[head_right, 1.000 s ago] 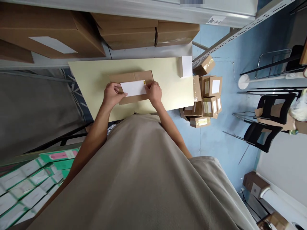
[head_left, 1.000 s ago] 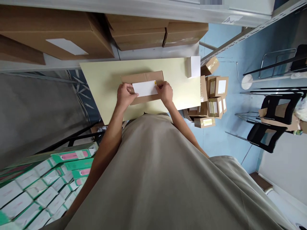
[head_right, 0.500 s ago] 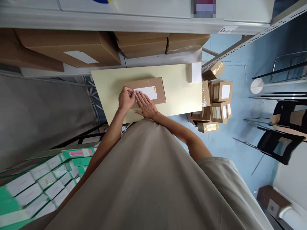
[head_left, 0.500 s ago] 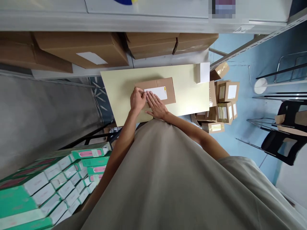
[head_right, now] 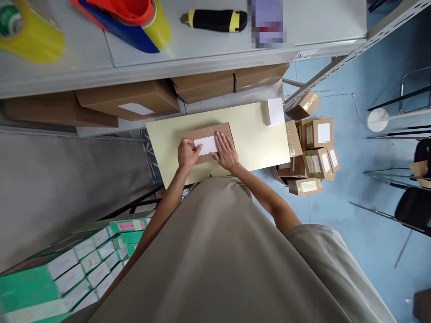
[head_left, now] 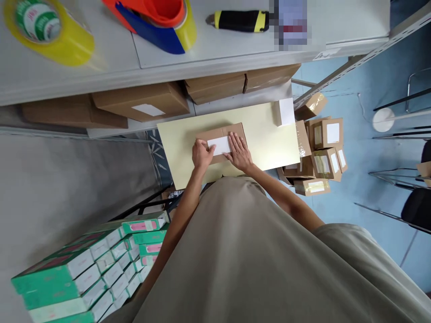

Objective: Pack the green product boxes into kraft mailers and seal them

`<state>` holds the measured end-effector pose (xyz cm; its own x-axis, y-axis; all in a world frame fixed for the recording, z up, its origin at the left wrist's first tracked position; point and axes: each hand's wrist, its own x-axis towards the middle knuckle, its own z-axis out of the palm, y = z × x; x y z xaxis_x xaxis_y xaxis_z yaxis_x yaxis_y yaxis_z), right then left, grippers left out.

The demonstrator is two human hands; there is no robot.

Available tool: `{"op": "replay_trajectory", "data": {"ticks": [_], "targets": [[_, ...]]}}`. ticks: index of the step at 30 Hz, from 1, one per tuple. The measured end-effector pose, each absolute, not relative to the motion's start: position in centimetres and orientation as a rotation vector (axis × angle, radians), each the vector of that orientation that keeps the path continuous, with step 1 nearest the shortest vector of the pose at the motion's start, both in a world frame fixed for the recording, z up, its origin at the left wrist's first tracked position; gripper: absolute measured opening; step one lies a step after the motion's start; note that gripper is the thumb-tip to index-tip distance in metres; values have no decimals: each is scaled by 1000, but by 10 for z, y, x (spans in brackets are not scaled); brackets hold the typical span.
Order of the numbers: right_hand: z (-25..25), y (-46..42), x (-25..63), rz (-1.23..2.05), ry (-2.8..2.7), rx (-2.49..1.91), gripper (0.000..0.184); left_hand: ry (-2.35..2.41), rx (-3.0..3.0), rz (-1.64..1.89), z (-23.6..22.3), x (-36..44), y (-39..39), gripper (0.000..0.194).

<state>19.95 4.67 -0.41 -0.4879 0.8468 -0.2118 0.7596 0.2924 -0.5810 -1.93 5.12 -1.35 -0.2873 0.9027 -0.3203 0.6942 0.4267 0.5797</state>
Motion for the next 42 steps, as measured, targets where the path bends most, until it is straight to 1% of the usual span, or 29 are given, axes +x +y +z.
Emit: {"op": "replay_trajectory", "data": {"ticks": [3,7,12,16,18,23,27,29,33,35,37,39,42], "targets": [[-5,33,186,1037,-2512,-1301,89,2096,1458,411,-9,-8,39,52],[-7,29,178,1071,-2586,-1129,95,2022,1690,329,-6,3,16,58],[-11,41,204,1027,-2510,-1263,93,1784,1920,248,-10,3,-5,67],[-16,47,217,992,-2512,-1300,94,1822,1887,177,-13,15,-12,89],[-18,47,218,982,-2529,-1279,96,1862,1852,163,-16,21,-12,94],[-24,53,209,966,-2543,-1247,101,1854,1861,152,-19,17,-5,94],[-25,64,200,1032,-2488,-1224,105,1832,1879,84,-18,9,3,94],[-22,68,204,1100,-2456,-1177,102,1827,1880,55,-15,9,5,96],[-11,65,233,1245,-2451,-1050,85,1804,1897,60,-3,9,8,105],[-7,59,254,1243,-2432,-1090,78,1774,1927,62,4,3,6,107],[-6,50,272,1173,-2385,-1213,78,1767,1944,61,10,-5,-3,106],[-7,40,285,1083,-2302,-1393,85,1840,1883,93,12,-15,-18,108],[-12,27,292,1079,-2101,-1701,100,2104,1504,213,8,-23,-39,124]]}}
